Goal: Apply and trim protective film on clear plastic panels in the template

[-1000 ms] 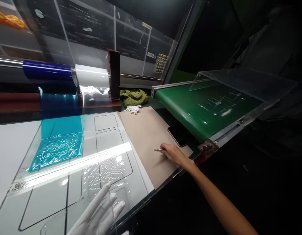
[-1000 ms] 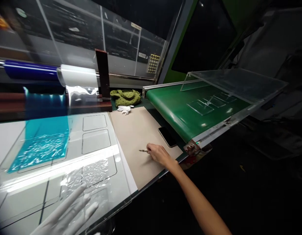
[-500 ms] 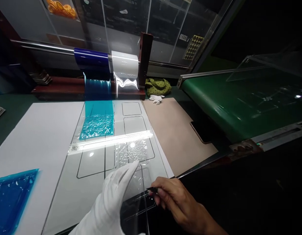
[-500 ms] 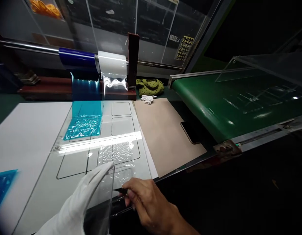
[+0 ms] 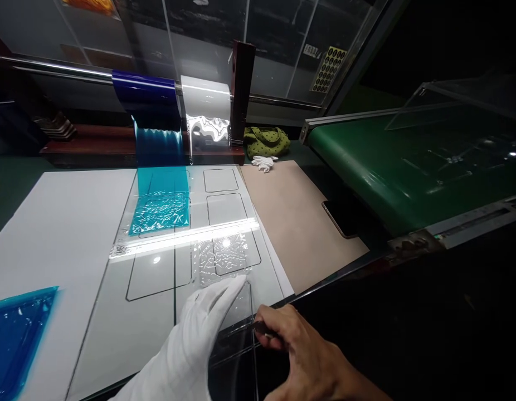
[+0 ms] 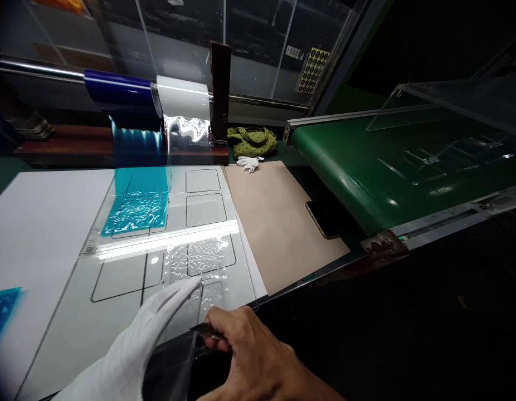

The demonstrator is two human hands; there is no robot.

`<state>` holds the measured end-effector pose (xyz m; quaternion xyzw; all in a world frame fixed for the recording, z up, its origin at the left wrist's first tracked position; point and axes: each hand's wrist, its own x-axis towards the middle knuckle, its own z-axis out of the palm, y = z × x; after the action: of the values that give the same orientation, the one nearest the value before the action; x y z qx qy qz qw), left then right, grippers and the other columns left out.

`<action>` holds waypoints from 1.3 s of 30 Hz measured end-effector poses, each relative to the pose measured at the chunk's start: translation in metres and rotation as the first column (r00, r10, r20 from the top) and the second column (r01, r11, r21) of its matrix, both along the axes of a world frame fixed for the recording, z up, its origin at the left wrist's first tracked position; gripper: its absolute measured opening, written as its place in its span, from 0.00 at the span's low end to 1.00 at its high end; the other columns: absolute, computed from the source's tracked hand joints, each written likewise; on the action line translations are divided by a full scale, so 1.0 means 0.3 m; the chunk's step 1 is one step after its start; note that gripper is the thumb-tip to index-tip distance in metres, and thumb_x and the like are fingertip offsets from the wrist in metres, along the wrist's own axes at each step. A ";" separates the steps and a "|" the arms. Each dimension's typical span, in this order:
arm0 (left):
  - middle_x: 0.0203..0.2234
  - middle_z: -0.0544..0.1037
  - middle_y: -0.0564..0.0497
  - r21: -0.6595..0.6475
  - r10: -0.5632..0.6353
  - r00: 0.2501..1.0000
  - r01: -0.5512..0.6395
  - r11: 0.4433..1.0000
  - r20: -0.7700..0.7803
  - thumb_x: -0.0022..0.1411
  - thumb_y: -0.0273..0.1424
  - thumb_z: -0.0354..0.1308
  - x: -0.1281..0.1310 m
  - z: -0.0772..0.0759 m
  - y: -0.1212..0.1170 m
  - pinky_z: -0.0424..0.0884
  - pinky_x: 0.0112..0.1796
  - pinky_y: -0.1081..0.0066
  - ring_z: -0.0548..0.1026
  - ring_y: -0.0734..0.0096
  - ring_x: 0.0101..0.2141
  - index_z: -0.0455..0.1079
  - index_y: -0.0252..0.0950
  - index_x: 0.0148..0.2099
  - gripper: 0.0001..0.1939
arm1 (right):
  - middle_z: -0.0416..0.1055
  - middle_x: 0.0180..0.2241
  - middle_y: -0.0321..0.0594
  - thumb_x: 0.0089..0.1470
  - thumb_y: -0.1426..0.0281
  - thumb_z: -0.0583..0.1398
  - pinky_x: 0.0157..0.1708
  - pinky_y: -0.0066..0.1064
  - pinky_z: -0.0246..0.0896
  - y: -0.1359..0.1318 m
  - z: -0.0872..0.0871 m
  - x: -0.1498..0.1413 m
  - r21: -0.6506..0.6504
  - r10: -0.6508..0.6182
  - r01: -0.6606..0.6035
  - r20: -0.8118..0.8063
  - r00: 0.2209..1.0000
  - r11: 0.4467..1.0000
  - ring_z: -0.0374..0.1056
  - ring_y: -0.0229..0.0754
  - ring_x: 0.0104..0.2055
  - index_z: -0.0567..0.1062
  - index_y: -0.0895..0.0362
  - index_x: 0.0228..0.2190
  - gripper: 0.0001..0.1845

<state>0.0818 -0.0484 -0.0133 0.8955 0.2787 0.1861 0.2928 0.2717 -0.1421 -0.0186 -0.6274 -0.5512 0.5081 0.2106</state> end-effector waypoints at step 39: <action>0.58 0.64 0.35 0.385 0.217 0.918 -0.077 0.920 -0.333 0.42 0.39 0.59 0.159 0.024 -0.010 0.60 0.48 0.46 0.68 0.43 0.51 0.26 0.35 0.68 0.60 | 0.71 0.38 0.44 0.61 0.72 0.50 0.34 0.35 0.65 0.138 -0.121 0.354 0.590 -0.437 0.146 0.388 0.811 0.794 0.68 0.43 0.33 0.73 0.56 0.45 0.15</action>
<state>0.1294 -0.0515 -0.0059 0.9290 0.3569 0.0849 0.0490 0.3779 -0.1008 -0.0548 -0.7340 -0.5976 0.1111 0.3030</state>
